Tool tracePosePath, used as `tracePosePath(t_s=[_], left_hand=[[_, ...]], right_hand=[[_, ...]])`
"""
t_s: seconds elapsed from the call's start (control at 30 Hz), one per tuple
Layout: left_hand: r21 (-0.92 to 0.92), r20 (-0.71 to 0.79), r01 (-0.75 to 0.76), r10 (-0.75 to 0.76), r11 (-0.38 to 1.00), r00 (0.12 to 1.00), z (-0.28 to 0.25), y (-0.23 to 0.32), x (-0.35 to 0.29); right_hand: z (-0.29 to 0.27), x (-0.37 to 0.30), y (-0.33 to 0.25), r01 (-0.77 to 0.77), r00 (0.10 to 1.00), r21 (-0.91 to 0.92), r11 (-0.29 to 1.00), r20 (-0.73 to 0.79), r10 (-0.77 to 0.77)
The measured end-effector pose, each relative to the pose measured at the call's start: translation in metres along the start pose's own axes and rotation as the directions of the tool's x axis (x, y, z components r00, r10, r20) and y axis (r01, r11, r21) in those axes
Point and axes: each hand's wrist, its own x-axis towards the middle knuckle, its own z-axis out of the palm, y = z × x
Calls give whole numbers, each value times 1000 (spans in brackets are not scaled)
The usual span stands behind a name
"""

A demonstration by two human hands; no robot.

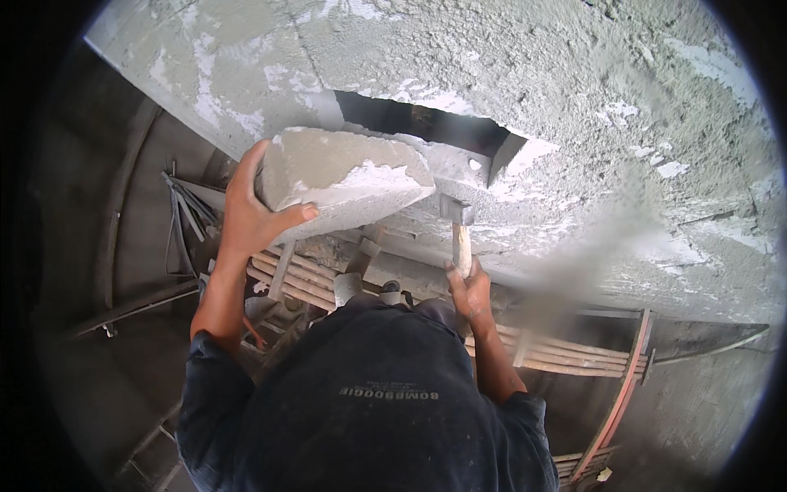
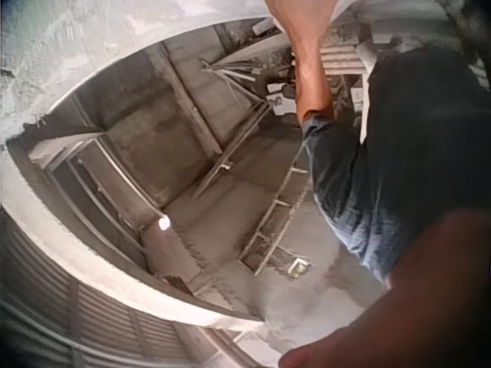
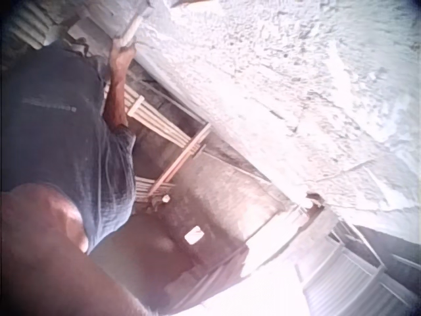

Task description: The person uses a hammer and chisel to shape a stone and then applies mortar to a wall to set the stone in place. The person smooths the mortar around the stone and continues working on the wall surface.

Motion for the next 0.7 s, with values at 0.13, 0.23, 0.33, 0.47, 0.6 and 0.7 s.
tracePosePath(t_s=[0.13, 0.23, 0.33, 0.47, 0.6, 0.7], left_hand=[[118, 11, -133, 133, 984, 991, -4, 35, 9], [211, 29, -174, 172, 962, 985, -1, 58, 12], [318, 38, -226, 226, 921, 973, 16, 75, 5], [396, 83, -275, 264, 876, 961, 35, 95, -7], [413, 56, -245, 244, 877, 968, 39, 97, -13], [420, 42, -228, 232, 878, 972, 40, 98, -11]], right_hand=[[-20, -7, -4, 55, 998, -3, 998, -10, -55], [-35, -12, -33, 108, 994, 1, 994, 24, -108], [-48, -19, -67, 223, 971, 6, 975, 90, -222], [-64, -33, -104, 525, 840, 213, 824, 25, -542], [-82, -42, -132, 761, 582, 402, 510, -75, -810], [-76, -29, -94, 795, 606, -34, 606, 48, -794]])
